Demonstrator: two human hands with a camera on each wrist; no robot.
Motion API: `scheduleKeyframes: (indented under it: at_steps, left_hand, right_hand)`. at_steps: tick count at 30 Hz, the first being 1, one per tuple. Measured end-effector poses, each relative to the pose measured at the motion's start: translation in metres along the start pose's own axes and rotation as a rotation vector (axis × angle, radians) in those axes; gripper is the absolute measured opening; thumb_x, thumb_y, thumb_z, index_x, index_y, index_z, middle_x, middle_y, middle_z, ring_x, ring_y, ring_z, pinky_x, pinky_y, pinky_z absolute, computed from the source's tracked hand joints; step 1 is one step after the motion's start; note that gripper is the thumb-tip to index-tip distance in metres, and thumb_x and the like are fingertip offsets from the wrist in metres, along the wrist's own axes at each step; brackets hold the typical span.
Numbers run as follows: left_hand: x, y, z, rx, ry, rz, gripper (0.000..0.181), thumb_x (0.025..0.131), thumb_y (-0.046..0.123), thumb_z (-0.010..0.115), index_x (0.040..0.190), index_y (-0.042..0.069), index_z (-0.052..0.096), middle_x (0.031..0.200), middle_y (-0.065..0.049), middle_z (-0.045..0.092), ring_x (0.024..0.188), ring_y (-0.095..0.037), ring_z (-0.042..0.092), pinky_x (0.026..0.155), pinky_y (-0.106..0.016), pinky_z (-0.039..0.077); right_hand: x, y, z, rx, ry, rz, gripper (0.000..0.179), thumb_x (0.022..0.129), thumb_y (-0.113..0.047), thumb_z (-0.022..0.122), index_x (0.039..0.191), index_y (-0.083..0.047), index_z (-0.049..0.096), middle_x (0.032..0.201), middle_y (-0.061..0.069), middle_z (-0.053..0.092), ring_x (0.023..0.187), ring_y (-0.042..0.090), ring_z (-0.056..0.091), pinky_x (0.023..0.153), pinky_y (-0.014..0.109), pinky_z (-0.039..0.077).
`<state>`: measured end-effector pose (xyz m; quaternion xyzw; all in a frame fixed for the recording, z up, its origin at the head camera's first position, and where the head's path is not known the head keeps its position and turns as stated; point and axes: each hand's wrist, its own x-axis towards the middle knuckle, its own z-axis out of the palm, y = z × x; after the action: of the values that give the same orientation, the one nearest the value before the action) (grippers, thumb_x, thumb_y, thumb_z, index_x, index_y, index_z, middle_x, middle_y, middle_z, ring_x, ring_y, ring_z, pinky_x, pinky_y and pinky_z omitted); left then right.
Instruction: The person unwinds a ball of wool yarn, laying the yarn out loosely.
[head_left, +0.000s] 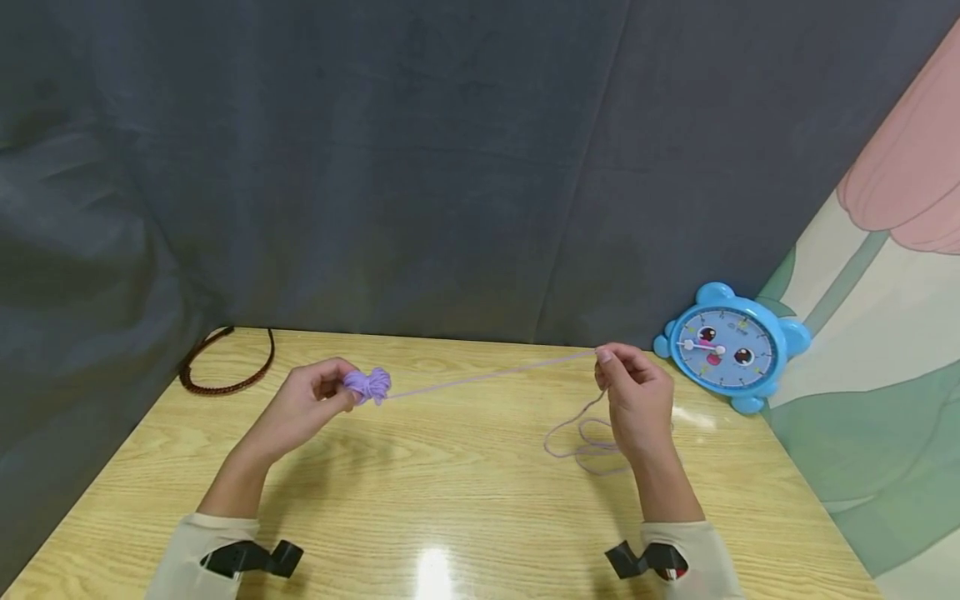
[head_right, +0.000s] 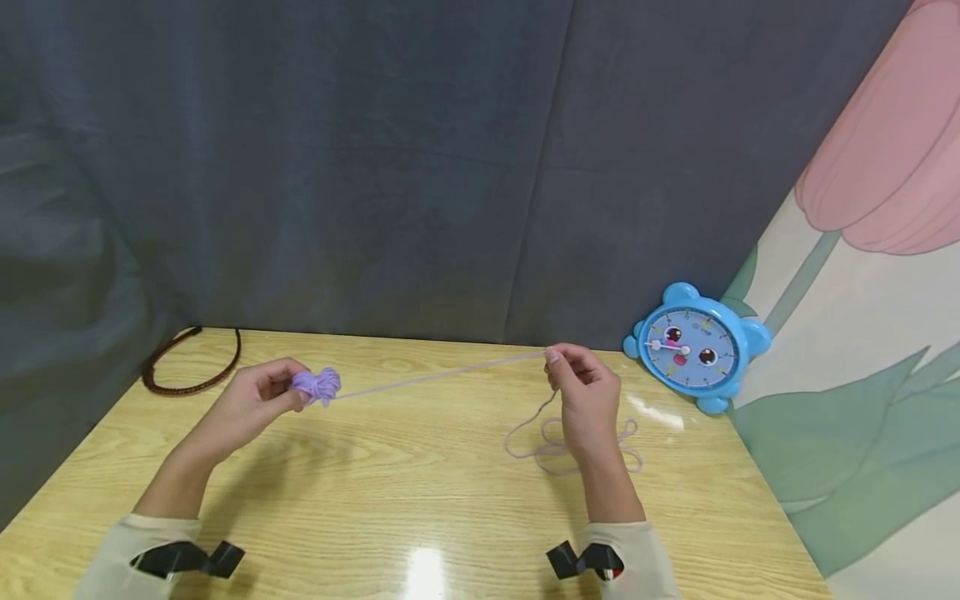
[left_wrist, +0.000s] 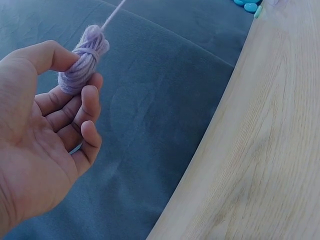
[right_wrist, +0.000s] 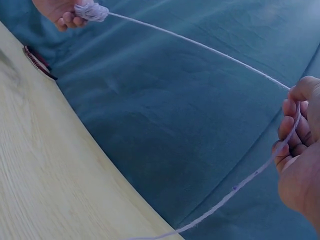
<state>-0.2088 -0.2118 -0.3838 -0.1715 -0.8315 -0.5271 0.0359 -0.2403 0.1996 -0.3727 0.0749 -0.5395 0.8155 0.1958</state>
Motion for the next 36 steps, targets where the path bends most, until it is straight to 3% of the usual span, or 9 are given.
scheduleKeyframes:
  at_steps: [6,13,20,36]
  left_hand:
    - [-0.001,0.001,-0.001,0.013,0.007,-0.008,0.005,0.099,0.005,0.064,0.103,0.003,0.066,0.087,-0.008,0.059,0.072,-0.013,0.052,0.062,-0.028,0.046]
    - [-0.001,0.000,-0.003,0.011,0.013,-0.012,0.005,0.099,0.005,0.064,0.103,0.003,0.066,0.086,-0.007,0.059,0.071,-0.015,0.053,0.062,-0.028,0.047]
    - [0.000,-0.002,0.002,-0.017,-0.005,-0.028,0.007,0.099,0.006,0.064,0.105,0.003,0.066,0.088,-0.008,0.060,0.073,-0.014,0.053,0.062,-0.028,0.046]
    - [0.000,-0.002,0.001,0.009,-0.006,-0.019,0.004,0.099,0.006,0.064,0.102,0.005,0.066,0.087,-0.008,0.059,0.073,-0.013,0.053,0.062,-0.028,0.046]
  right_hand:
    - [0.003,-0.004,-0.002,0.052,0.031,-0.009,0.025,0.097,0.011,0.060,0.085,-0.004,0.075,0.072,0.002,0.065,0.066,0.013,0.056,0.061,0.020,0.049]
    - [0.007,-0.007,-0.010,0.060,0.083,-0.004,0.011,0.096,0.006,0.065,0.089,0.003,0.073,0.073,0.003,0.065,0.067,0.014,0.055,0.062,0.020,0.050]
    - [0.010,-0.016,-0.024,0.119,0.150,-0.043,0.012,0.096,0.007,0.065,0.088,0.006,0.073,0.072,0.006,0.064,0.065,0.015,0.055,0.059,0.020,0.049]
    - [0.013,-0.027,-0.054,0.113,0.180,-0.049,0.012,0.095,0.009,0.065,0.089,0.005,0.075,0.070,0.006,0.065,0.063,0.015,0.054,0.058,0.021,0.047]
